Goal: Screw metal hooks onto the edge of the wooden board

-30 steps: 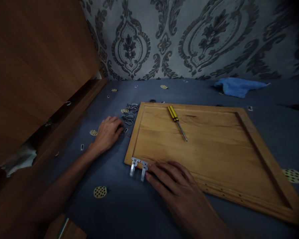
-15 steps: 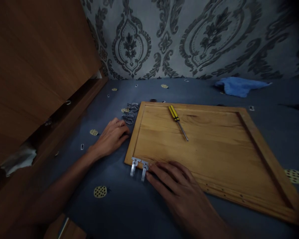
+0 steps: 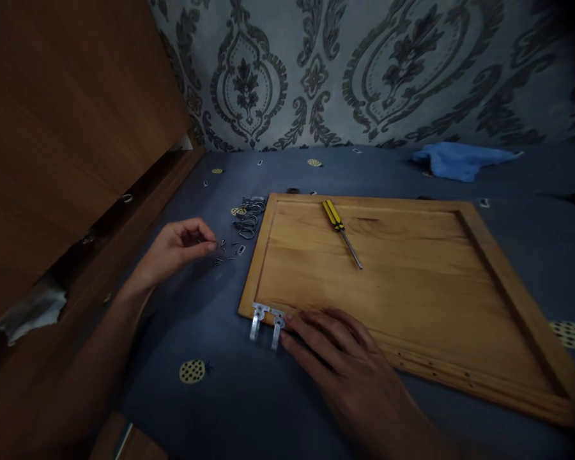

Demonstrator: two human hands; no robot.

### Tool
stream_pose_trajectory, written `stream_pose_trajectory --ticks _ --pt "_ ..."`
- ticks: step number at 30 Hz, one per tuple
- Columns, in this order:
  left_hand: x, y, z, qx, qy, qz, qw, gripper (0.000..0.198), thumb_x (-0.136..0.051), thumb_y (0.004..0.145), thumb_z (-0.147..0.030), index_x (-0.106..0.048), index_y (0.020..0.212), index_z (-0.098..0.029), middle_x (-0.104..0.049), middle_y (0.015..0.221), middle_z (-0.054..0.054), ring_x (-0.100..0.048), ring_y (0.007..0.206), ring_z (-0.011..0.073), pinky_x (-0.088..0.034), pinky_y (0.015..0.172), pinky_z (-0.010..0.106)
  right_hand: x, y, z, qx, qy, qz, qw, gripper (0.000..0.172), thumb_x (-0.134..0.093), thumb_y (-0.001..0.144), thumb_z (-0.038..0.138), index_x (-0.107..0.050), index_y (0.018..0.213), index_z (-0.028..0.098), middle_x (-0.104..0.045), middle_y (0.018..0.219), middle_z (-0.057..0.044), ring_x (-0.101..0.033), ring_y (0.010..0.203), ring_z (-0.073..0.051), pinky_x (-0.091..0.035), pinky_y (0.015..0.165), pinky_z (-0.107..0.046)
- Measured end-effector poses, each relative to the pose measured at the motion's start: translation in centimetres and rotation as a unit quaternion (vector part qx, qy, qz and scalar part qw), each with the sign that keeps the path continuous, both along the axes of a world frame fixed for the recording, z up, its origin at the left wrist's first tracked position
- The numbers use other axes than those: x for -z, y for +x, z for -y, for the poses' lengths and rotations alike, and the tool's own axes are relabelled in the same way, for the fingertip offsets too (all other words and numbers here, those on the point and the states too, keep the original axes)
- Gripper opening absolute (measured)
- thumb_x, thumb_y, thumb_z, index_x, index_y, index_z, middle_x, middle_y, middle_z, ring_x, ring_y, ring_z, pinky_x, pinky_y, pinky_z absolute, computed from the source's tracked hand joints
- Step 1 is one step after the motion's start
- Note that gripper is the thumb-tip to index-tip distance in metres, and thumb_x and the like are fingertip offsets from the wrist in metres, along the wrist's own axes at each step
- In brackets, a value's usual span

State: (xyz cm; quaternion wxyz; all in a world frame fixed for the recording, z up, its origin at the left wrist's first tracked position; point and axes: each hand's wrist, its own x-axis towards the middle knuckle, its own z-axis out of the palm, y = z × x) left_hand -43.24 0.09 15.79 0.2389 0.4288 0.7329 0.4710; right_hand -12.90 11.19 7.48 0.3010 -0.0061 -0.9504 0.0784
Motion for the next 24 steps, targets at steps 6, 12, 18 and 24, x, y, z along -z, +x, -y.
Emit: stream_pose_trajectory --ticks 6,12,18,24 --pt "-1.2 -0.2 1.0 -0.049 0.053 -0.001 0.997 0.026 -0.091 0.072 -0.038 -0.083 0.089 -0.02 -0.076 0.084 0.003 -0.067 0.073 0.0146 -0.053 0.065 0.024 0.2 0.0 0.1 0.0 -0.003 0.001 1.0 0.048 -0.027 0.116 0.03 -0.075 0.119 0.021 -0.079 0.125 0.001 -0.061 0.117 -0.021 -0.037 0.108 -0.041" --pt "-1.2 0.3 0.8 -0.033 0.055 0.014 0.998 0.033 -0.095 0.071 -0.043 -0.078 0.084 -0.018 -0.079 0.08 0.004 -0.074 0.075 0.017 -0.059 0.07 0.024 0.0 -0.2 0.0 -0.006 -0.002 0.001 1.0 0.049 -0.027 0.115 0.028 -0.075 0.118 0.02 -0.079 0.125 0.0 -0.06 0.117 -0.021 -0.038 0.107 -0.042" --pt "-1.5 1.3 0.5 -0.027 0.061 0.038 0.997 0.037 -0.093 0.076 -0.045 -0.075 0.088 -0.015 -0.084 0.085 0.01 -0.079 0.075 0.0217 -0.058 0.06 0.025 0.1 0.0 -0.1 -0.004 0.004 -0.01 1.0 0.048 -0.027 0.115 0.028 -0.075 0.118 0.02 -0.079 0.123 -0.001 -0.06 0.115 -0.021 -0.038 0.106 -0.042" --pt "-1.8 2.2 0.0 -0.007 0.095 0.077 0.992 0.038 -0.092 0.078 -0.043 -0.066 0.085 -0.016 -0.083 0.079 0.008 -0.079 0.069 0.0203 -0.055 0.055 0.023 0.1 0.1 0.0 -0.007 0.0 -0.004 1.0 0.046 -0.029 0.115 0.027 -0.075 0.119 0.02 -0.078 0.125 -0.002 -0.059 0.116 -0.021 -0.039 0.106 -0.042"
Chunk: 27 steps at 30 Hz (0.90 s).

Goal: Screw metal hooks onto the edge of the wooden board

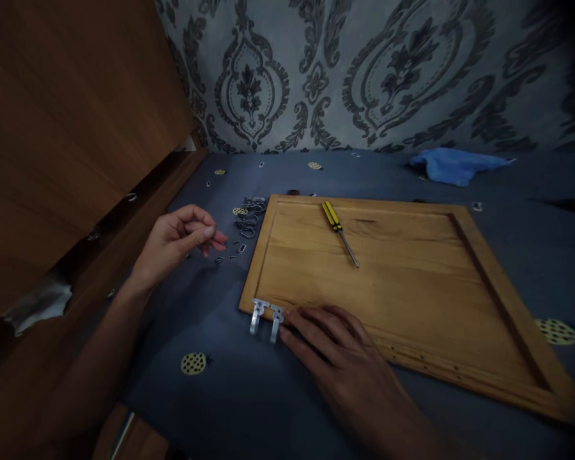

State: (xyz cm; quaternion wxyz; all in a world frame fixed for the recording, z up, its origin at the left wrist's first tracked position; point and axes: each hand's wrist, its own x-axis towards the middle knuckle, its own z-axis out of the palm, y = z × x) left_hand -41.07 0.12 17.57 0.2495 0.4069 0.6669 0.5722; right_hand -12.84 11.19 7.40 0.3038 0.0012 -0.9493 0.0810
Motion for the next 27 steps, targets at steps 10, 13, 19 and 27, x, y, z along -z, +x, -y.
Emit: stream_pose_trajectory --ticks 10,13,19,27 --pt "-1.4 2.9 -2.6 0.083 0.0 -0.017 0.996 0.032 -0.096 0.071 -0.034 -0.071 0.077 -0.015 -0.062 0.067 -0.004 -0.051 0.054 0.0056 -0.042 0.049 0.016 -0.4 0.0 0.0 -0.001 0.018 0.006 1.0 0.044 -0.03 0.114 0.021 -0.072 0.122 0.017 -0.077 0.127 -0.004 -0.06 0.117 -0.024 -0.041 0.106 -0.044" --pt "-1.1 3.8 -3.1 0.122 -0.023 0.003 0.992 0.032 -0.096 0.072 -0.034 -0.072 0.079 -0.015 -0.065 0.072 -0.003 -0.055 0.06 0.0069 -0.047 0.055 0.017 -0.5 0.0 0.1 -0.001 0.021 0.008 1.0 0.036 -0.038 0.112 0.017 -0.073 0.12 0.017 -0.077 0.127 -0.004 -0.06 0.116 -0.024 -0.043 0.105 -0.044" --pt "0.7 4.7 -2.5 0.209 -0.095 -0.028 0.973 0.026 -0.089 0.082 -0.036 -0.075 0.084 -0.015 -0.071 0.075 0.001 -0.064 0.067 0.0121 -0.052 0.063 0.021 -0.9 -0.1 0.2 -0.003 0.014 0.019 1.0 0.026 -0.053 0.104 0.011 -0.074 0.12 0.016 -0.077 0.125 -0.009 -0.061 0.117 -0.025 -0.047 0.103 -0.045" --pt "1.9 5.7 -1.5 0.281 -0.109 -0.189 0.935 0.008 -0.069 0.096 -0.021 -0.077 0.093 -0.018 -0.077 0.082 0.0 -0.07 0.074 0.0134 -0.053 0.068 0.021 -1.2 -0.2 0.2 0.005 0.003 0.012 1.0 0.029 -0.047 0.108 0.014 -0.075 0.116 0.016 -0.077 0.126 -0.008 -0.063 0.113 -0.024 -0.05 0.102 -0.045"
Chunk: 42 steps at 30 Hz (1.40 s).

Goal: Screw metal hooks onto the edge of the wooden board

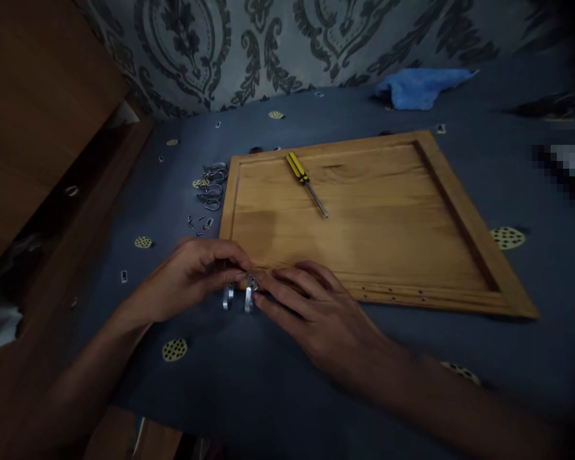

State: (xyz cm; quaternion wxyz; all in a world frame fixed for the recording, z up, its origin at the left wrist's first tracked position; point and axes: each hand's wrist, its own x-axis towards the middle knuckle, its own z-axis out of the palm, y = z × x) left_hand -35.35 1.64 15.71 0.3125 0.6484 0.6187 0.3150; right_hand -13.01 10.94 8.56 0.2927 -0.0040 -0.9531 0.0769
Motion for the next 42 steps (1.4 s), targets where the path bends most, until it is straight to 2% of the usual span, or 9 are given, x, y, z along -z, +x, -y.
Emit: stream_pose_trajectory --ticks 7,13,21,29,42 --pt "0.8 0.1 -0.3 0.003 -0.012 -0.014 1.0 0.012 -0.071 0.097 -0.027 -0.076 0.092 -0.018 -0.076 0.087 0.004 -0.07 0.079 0.0174 -0.052 0.069 0.025 -0.1 0.2 -0.1 -0.006 -0.002 0.002 1.0 0.027 -0.05 0.107 0.013 -0.074 0.118 0.014 -0.077 0.127 -0.008 -0.064 0.114 -0.026 -0.049 0.103 -0.046" --pt "0.9 0.0 -0.3 0.004 -0.026 -0.01 1.0 0.008 -0.072 0.096 -0.025 -0.078 0.093 -0.02 -0.077 0.089 0.004 -0.071 0.082 0.018 -0.052 0.072 0.026 0.1 0.2 0.0 0.005 0.002 -0.001 1.0 0.038 -0.038 0.111 0.013 -0.074 0.119 0.015 -0.077 0.127 -0.006 -0.064 0.116 -0.025 -0.048 0.103 -0.046" --pt "1.3 0.0 -0.3 0.004 -0.019 -0.019 1.0 0.008 -0.071 0.096 -0.024 -0.078 0.095 -0.021 -0.078 0.092 0.004 -0.073 0.085 0.0196 -0.055 0.074 0.028 0.1 0.1 0.0 0.006 -0.007 -0.01 1.0 0.041 -0.034 0.112 0.015 -0.074 0.118 0.014 -0.077 0.126 -0.006 -0.063 0.115 -0.026 -0.047 0.103 -0.046" --pt "1.2 0.2 -0.4 0.01 -0.021 -0.02 1.0 0.008 -0.07 0.096 -0.022 -0.078 0.094 -0.02 -0.077 0.091 0.005 -0.073 0.086 0.0199 -0.054 0.076 0.029 0.4 0.1 0.0 0.005 0.0 -0.005 1.0 0.032 -0.044 0.11 0.016 -0.075 0.119 0.016 -0.076 0.128 -0.008 -0.062 0.116 -0.025 -0.048 0.103 -0.046" --pt "1.8 0.2 -0.4 0.029 0.013 -0.045 0.998 0.008 -0.07 0.098 -0.024 -0.078 0.095 -0.021 -0.076 0.09 0.004 -0.071 0.084 0.0182 -0.053 0.074 0.027 0.1 0.2 0.0 0.006 0.003 0.004 1.0 0.034 -0.043 0.108 0.012 -0.075 0.118 0.015 -0.077 0.128 -0.007 -0.062 0.115 -0.026 -0.048 0.104 -0.047"
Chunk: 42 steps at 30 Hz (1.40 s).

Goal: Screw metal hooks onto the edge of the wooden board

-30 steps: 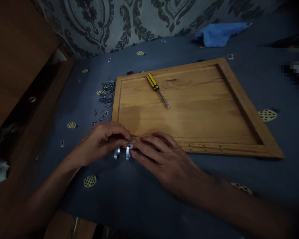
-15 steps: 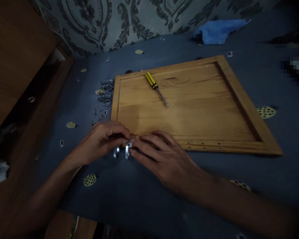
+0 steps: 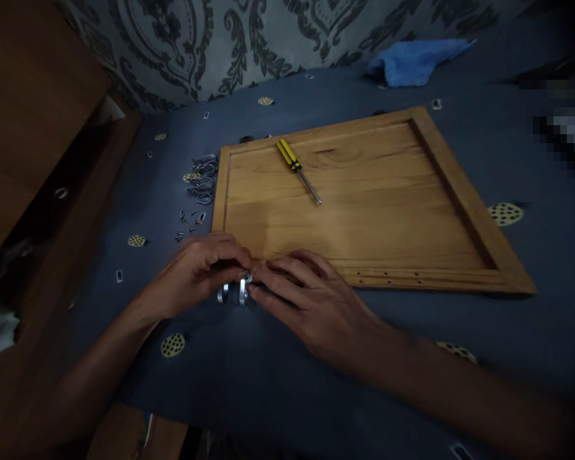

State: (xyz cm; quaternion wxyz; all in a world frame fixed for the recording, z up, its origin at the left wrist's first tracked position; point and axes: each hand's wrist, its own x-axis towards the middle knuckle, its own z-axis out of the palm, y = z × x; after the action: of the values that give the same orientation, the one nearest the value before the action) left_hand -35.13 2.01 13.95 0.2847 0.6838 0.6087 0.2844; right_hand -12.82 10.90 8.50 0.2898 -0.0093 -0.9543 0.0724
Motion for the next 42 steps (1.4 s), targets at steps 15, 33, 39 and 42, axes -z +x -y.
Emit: stream_pose_trajectory --ticks 15,33,39,42 --pt "-1.3 -0.7 2.4 0.011 0.013 -0.068 0.998 0.06 -0.083 0.09 -0.046 -0.06 0.142 -0.029 -0.071 0.128 0.009 -0.064 0.119 0.0284 -0.052 0.104 0.041 -0.1 0.0 -0.1 -0.009 -0.009 0.0 1.0 0.031 -0.046 0.108 0.013 -0.075 0.119 0.014 -0.076 0.127 -0.009 -0.062 0.115 -0.025 -0.049 0.103 -0.047" --pt "1.6 0.6 3.8 -0.043 0.021 -0.086 0.995 0.084 -0.086 0.087 -0.043 -0.041 0.158 -0.037 -0.068 0.132 0.008 -0.061 0.126 0.0317 -0.049 0.11 0.05 -0.2 0.1 0.0 -0.013 0.001 0.02 1.0 0.033 -0.044 0.108 0.013 -0.073 0.123 0.014 -0.075 0.132 -0.01 -0.059 0.12 -0.027 -0.046 0.106 -0.048" --pt "2.3 0.6 3.8 -0.059 0.028 -0.07 0.995 0.082 -0.088 0.085 -0.043 -0.043 0.154 -0.036 -0.07 0.123 0.006 -0.062 0.119 0.03 -0.051 0.103 0.047 -0.1 0.1 0.0 -0.011 0.004 0.008 1.0 0.034 -0.042 0.109 0.013 -0.074 0.12 0.013 -0.077 0.129 -0.009 -0.06 0.117 -0.027 -0.048 0.103 -0.048" --pt "2.4 0.5 3.8 -0.064 0.03 -0.055 0.996 0.079 -0.088 0.085 -0.046 -0.045 0.151 -0.035 -0.07 0.119 0.005 -0.063 0.116 0.0289 -0.051 0.101 0.045 0.0 0.1 0.0 -0.01 0.003 0.016 1.0 0.034 -0.043 0.108 0.012 -0.074 0.121 0.015 -0.077 0.129 -0.009 -0.061 0.117 -0.027 -0.049 0.102 -0.049"
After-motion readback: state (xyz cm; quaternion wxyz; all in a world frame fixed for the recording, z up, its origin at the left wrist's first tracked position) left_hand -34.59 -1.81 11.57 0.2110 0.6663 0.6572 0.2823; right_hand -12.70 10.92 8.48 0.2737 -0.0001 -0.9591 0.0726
